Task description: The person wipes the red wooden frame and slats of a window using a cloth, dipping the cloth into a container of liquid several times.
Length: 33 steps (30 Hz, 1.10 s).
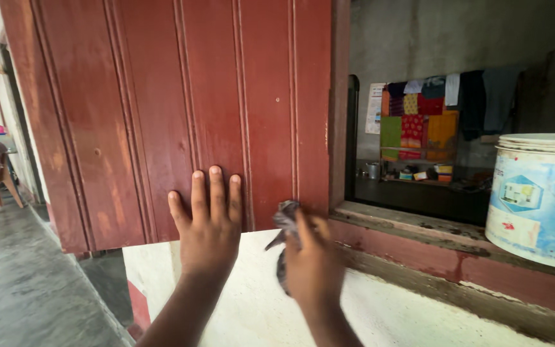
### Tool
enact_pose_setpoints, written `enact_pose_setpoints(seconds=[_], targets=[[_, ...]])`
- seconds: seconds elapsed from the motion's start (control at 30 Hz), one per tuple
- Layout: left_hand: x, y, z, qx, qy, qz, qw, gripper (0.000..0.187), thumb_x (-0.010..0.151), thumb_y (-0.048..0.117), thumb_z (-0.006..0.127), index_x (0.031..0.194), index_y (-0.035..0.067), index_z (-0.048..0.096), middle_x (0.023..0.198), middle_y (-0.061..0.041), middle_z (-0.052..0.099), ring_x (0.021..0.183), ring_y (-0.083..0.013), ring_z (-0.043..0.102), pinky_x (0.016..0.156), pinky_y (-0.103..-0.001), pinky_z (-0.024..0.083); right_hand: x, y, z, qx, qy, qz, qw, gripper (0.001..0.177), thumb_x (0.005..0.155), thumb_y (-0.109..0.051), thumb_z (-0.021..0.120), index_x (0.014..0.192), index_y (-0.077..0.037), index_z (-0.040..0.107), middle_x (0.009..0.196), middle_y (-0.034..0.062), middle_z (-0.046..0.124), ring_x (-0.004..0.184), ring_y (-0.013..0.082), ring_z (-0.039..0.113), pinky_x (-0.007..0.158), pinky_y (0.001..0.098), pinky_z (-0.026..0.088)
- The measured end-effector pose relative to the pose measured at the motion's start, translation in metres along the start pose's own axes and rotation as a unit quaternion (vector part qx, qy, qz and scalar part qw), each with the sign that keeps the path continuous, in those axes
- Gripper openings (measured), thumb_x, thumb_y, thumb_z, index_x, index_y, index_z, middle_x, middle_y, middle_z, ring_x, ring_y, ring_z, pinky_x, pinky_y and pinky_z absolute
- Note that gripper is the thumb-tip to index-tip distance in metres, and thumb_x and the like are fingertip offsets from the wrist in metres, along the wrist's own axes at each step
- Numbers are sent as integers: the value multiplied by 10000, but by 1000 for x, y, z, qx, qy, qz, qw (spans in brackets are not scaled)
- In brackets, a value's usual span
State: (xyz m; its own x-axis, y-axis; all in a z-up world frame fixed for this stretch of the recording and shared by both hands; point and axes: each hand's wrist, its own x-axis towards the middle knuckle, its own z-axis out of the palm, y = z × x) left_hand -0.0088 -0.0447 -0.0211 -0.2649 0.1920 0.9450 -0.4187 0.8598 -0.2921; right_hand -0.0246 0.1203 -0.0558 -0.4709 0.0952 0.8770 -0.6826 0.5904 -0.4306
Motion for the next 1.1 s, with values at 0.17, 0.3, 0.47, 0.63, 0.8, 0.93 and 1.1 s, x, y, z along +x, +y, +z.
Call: enact_pose_setpoints(seconds=[0.17, 0.3, 0.47, 0.63, 0.8, 0.93, 1.1], targets=[[0, 1, -1, -8, 5, 0, 1000, 576, 937, 228, 504, 1507, 145, 488, 1574, -171, 442, 1436, -401, 421, 1097, -735, 296, 21, 22, -20, -69, 10, 146, 987, 244, 973, -234, 662, 1204, -182, 720, 1145, 45, 690, 1030, 226, 714, 847, 381, 575], [-1, 1, -4, -21, 10, -2, 1000, 582, 938, 222, 510, 1513, 142, 479, 1576, -171, 440, 1441, -396, 420, 1104, -737, 293, 15, 22, -29, -110, 15, 108, 988, 427, 890, -256, 680, 1307, -167, 668, 1194, 79, 670, 1062, 296, 682, 879, 424, 543], [1, 0, -5, -22, -5, 0, 1000, 601, 920, 217, 511, 1512, 133, 460, 1568, -180, 432, 1431, -407, 411, 1093, -739, 287, 12, 12, -38, -157, -35, 97, 982, 463, 860, -270, 689, 1317, -196, 677, 1224, 65, 660, 1055, 319, 664, 857, 456, 532], [1, -1, -2, -23, -17, 2, 1000, 616, 911, 222, 503, 1516, 125, 440, 1576, -182, 411, 1437, -415, 391, 1096, -740, 272, 3, -11, -15, -89, -77, 39, 992, 426, 857, -276, 708, 1272, -187, 670, 1152, 10, 672, 912, 263, 720, 764, 412, 580], [0, -1, 4, -40, -12, 1, 999, 622, 912, 236, 500, 1518, 111, 434, 1578, -189, 403, 1441, -425, 381, 1101, -741, 264, -7, -33, 3, -38, -52, -89, 994, 415, 802, -184, 734, 1212, -147, 688, 1093, 30, 681, 893, 277, 714, 710, 413, 575], [1, -1, 7, -32, 9, -3, 999, 614, 905, 246, 507, 1504, 117, 463, 1573, -170, 425, 1439, -404, 397, 1105, -728, 273, 12, -41, -1, -26, -52, -115, 992, 398, 828, -161, 730, 1225, -152, 701, 1101, 7, 690, 842, 273, 696, 713, 419, 566], [-1, 0, 13, -68, 40, -15, 997, 592, 903, 271, 521, 1468, 92, 510, 1549, -167, 454, 1421, -395, 418, 1098, -730, 283, 44, -56, 4, -10, 14, -198, 980, 363, 812, -130, 722, 1175, -123, 715, 1086, 21, 687, 898, 279, 703, 734, 423, 568]])
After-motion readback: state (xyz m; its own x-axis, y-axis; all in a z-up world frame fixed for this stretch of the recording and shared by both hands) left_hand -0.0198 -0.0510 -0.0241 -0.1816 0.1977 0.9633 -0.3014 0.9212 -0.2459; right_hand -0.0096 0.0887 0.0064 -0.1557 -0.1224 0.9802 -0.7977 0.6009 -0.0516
